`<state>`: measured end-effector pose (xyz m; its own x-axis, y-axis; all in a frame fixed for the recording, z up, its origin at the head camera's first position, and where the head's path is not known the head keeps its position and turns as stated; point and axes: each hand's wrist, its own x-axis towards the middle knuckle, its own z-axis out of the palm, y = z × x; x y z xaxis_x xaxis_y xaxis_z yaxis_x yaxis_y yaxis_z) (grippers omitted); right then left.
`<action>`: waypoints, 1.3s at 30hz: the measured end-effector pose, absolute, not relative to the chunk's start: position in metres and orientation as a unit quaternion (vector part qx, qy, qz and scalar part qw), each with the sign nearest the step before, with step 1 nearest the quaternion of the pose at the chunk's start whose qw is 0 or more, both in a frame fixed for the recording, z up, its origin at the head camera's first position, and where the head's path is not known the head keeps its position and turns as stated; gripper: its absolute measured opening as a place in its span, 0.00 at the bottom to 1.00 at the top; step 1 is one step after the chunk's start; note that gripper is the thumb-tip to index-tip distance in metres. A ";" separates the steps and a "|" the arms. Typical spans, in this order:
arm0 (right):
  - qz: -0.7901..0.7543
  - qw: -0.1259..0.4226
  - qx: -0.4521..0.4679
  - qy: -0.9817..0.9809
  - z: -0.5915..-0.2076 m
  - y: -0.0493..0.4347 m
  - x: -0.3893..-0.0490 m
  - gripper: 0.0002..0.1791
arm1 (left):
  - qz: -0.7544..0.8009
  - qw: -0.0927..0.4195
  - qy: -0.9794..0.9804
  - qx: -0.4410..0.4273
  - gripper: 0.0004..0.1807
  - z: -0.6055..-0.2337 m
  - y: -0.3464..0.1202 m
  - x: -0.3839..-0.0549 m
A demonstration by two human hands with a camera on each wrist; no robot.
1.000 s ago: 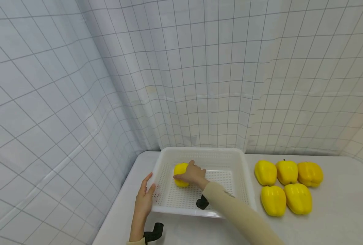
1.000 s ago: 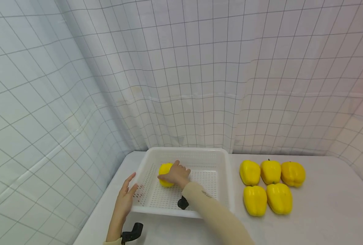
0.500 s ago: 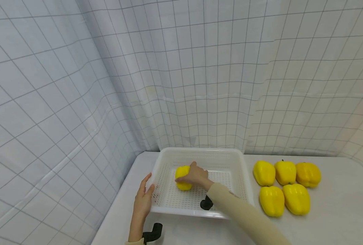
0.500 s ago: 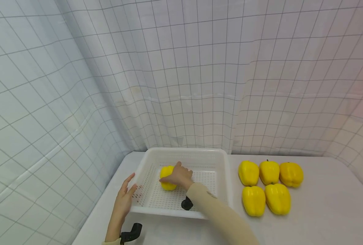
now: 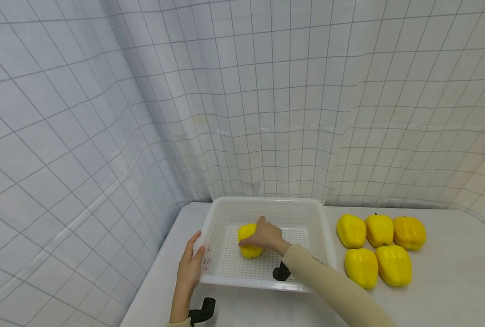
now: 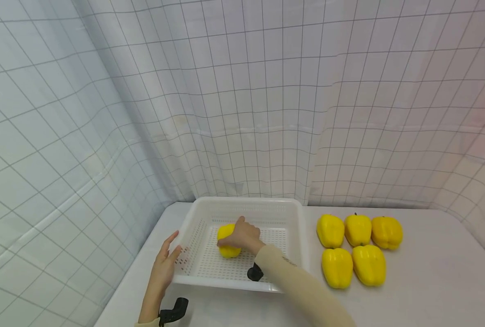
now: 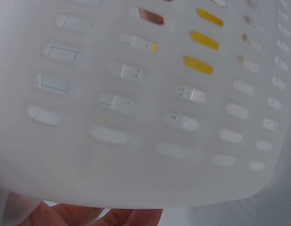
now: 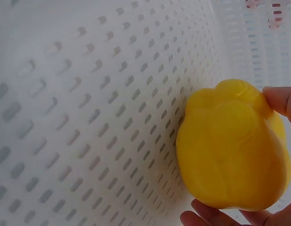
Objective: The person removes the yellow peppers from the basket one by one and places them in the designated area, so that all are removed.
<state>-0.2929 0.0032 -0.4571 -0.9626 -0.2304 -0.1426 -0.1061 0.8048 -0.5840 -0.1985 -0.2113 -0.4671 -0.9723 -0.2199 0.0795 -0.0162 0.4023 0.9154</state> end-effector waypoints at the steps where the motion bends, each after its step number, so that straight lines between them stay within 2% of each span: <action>1: -0.297 0.104 -0.087 0.945 -0.457 0.004 -0.293 0.51 | -0.542 0.094 -0.832 0.070 0.26 -0.467 -0.211 -0.199; 10: -0.313 0.092 -0.082 0.942 -0.458 0.013 -0.296 0.45 | -0.541 0.094 -0.833 0.070 0.26 -0.467 -0.211 -0.198; 29: -0.381 0.051 -0.112 0.916 -0.435 0.026 -0.289 0.46 | -0.552 0.089 -0.827 0.064 0.27 -0.467 -0.211 -0.198; 39: -0.404 0.025 -0.092 0.910 -0.420 0.037 -0.283 0.47 | -0.544 0.088 -0.832 0.066 0.27 -0.468 -0.212 -0.199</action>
